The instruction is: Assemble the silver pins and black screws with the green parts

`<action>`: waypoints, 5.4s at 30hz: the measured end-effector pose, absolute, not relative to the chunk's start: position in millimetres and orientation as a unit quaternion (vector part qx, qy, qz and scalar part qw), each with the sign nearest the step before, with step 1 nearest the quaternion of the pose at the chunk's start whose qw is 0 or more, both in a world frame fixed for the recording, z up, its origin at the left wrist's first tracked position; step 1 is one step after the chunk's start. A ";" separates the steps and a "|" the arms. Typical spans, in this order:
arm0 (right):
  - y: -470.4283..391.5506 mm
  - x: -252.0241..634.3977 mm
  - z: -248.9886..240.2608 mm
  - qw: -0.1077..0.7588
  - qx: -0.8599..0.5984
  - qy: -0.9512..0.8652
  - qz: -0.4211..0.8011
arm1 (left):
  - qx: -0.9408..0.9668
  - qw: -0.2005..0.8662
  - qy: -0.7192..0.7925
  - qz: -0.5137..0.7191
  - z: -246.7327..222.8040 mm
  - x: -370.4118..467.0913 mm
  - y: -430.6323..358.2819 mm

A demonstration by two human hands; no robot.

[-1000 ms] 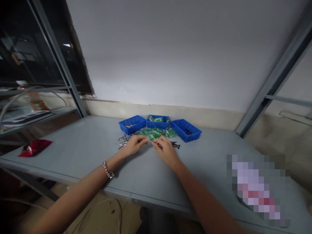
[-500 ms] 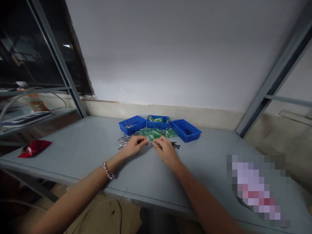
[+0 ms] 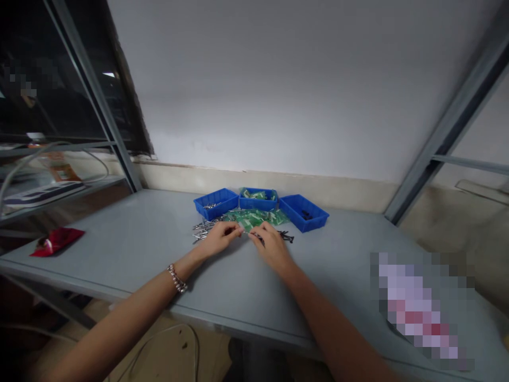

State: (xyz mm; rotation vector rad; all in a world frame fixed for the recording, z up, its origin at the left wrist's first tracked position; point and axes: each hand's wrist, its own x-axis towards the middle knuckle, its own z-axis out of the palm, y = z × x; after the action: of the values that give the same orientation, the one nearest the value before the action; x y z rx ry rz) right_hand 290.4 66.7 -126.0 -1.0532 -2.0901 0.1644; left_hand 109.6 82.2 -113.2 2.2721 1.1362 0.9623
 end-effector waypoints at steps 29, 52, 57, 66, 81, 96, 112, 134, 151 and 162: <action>67.9 293.7 -125.9 0.382 -0.438 -0.813 0.031 | 0.863 0.179 0.362 0.304 -112.7 105.1 84.8; 67.3 289.5 -125.9 0.396 -0.433 -0.808 0.052 | 0.833 0.163 0.367 0.380 -111.6 106.4 85.7; 67.5 288.9 -125.9 0.401 -0.424 -0.810 0.055 | 0.827 0.170 0.361 0.395 -112.5 106.9 86.4; 65.7 287.8 -123.9 0.407 -0.421 -0.808 0.067 | 0.829 0.166 0.347 0.405 -112.7 106.5 84.1; 65.1 288.3 -124.0 0.421 -0.405 -0.809 0.057 | 0.830 0.162 0.355 0.399 -110.6 108.8 81.8; 68.2 292.1 -126.4 0.397 -0.433 -0.809 0.028 | 0.813 0.126 0.366 0.436 -111.6 107.0 85.1; 67.7 296.3 -123.6 0.368 -0.443 -0.817 0.017 | 0.834 0.127 0.379 0.381 -114.2 108.9 84.3; 66.1 297.7 -123.2 0.353 -0.469 -0.807 0.055 | 0.632 -0.043 0.649 0.420 -111.3 34.7 129.5; 65.6 296.2 -123.3 0.338 -0.462 -0.818 0.056 | 0.740 0.030 0.664 0.104 -103.5 51.4 99.7; 64.7 295.9 -122.2 0.339 -0.461 -0.818 0.062 | 0.737 -0.013 0.670 0.088 -98.4 60.3 91.3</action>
State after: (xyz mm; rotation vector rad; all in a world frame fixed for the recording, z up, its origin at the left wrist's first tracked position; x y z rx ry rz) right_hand 295.9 64.7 -122.2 -1.2006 -2.1294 0.1605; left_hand 60.3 91.3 -98.4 2.3351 2.1220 0.2790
